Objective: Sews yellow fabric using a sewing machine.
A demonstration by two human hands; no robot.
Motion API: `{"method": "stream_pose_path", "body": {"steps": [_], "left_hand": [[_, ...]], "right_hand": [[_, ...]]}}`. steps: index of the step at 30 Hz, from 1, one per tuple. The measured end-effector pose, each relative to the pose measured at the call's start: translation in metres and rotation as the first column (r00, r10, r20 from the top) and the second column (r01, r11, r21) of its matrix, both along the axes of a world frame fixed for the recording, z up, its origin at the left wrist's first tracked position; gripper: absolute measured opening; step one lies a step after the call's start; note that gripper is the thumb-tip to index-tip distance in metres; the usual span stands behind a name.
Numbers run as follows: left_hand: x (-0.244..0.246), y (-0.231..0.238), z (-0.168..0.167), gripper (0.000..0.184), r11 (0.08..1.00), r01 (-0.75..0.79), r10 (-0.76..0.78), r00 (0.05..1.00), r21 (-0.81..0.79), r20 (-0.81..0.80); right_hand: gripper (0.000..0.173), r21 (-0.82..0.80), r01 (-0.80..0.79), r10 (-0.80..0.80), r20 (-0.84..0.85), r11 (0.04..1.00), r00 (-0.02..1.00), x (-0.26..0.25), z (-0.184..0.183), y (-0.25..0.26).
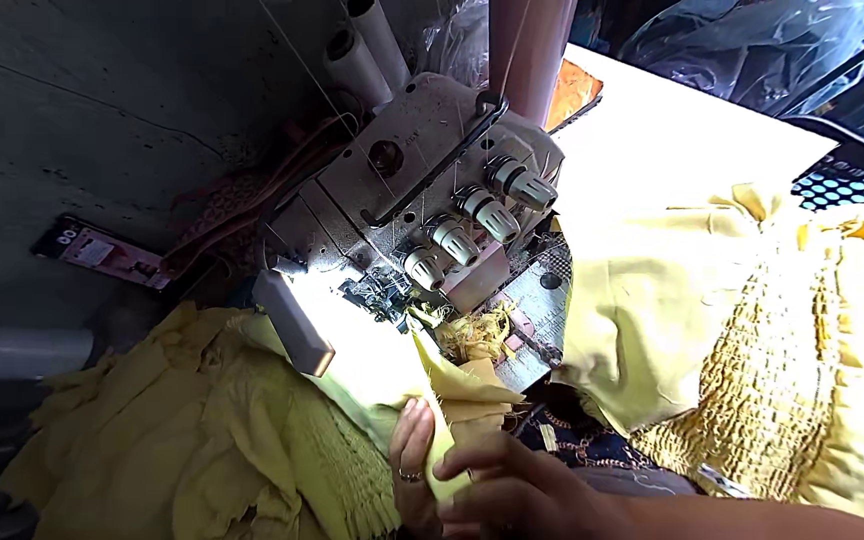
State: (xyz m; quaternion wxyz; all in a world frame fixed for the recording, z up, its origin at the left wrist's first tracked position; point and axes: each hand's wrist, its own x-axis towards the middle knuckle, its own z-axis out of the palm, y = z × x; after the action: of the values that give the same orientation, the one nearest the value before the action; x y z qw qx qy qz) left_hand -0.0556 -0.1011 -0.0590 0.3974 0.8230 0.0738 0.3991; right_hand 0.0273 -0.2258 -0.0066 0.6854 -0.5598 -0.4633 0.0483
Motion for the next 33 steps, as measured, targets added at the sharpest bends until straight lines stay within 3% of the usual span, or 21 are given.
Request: {"method": "stream_pose_path", "body": {"steps": [3,5,8,10,13,18,21,25,28,31,33], "left_hand": [[-0.012,0.001,0.032,0.023,0.944,-0.064,0.063,0.998,-0.323,-0.013],[-0.014,-0.001,0.046,0.030,0.877,-0.197,0.201,0.979,-0.438,-0.039],[-0.005,-0.004,0.064,0.027,0.779,-0.408,0.404,0.907,-0.476,-0.116],[0.005,-0.003,0.073,0.023,0.710,-0.498,0.477,0.860,-0.497,-0.181],[0.021,0.004,0.078,0.022,0.687,-0.525,0.495,0.844,-0.502,-0.206],[0.068,0.059,0.057,0.032,0.810,-0.494,0.481,0.868,-0.316,-0.121],[0.079,0.087,0.061,0.021,0.887,-0.395,0.383,0.919,-0.240,-0.097],[0.060,0.075,0.080,0.024,0.920,-0.376,0.365,0.925,-0.113,-0.104],[0.040,0.053,0.090,0.032,0.913,-0.406,0.398,0.906,-0.037,-0.144],[0.017,0.038,0.089,0.023,0.960,-0.262,0.271,0.957,0.096,-0.102],[0.009,0.031,0.089,0.023,0.971,-0.076,0.115,0.980,0.228,-0.163]], "right_hand": [[0.026,0.006,0.110,-0.107,-0.170,0.994,0.980,0.020,-0.019,0.012],[0.034,-0.150,0.112,-0.160,-0.367,0.982,0.916,0.038,-0.034,0.014],[0.022,-0.285,-0.169,-0.073,-0.676,0.944,0.733,0.056,-0.041,0.012],[0.015,-0.273,-0.307,0.011,-0.730,0.912,0.684,0.062,-0.044,0.012],[0.017,-0.271,-0.395,0.092,-0.714,0.878,0.694,0.068,-0.040,0.012],[0.021,-0.245,-0.388,0.123,-0.688,0.888,0.715,0.068,-0.035,0.016],[0.024,-0.236,-0.367,0.115,-0.685,0.900,0.720,0.064,-0.041,0.019],[0.025,-0.226,-0.320,0.079,-0.693,0.920,0.716,0.062,-0.046,0.021],[0.027,-0.230,-0.267,0.074,-0.614,0.936,0.786,0.059,-0.041,0.018],[0.028,-0.262,-0.203,0.037,-0.525,0.943,0.850,0.057,-0.042,0.012],[0.029,-0.303,-0.201,0.017,-0.516,0.932,0.856,0.058,-0.047,0.006]]}}
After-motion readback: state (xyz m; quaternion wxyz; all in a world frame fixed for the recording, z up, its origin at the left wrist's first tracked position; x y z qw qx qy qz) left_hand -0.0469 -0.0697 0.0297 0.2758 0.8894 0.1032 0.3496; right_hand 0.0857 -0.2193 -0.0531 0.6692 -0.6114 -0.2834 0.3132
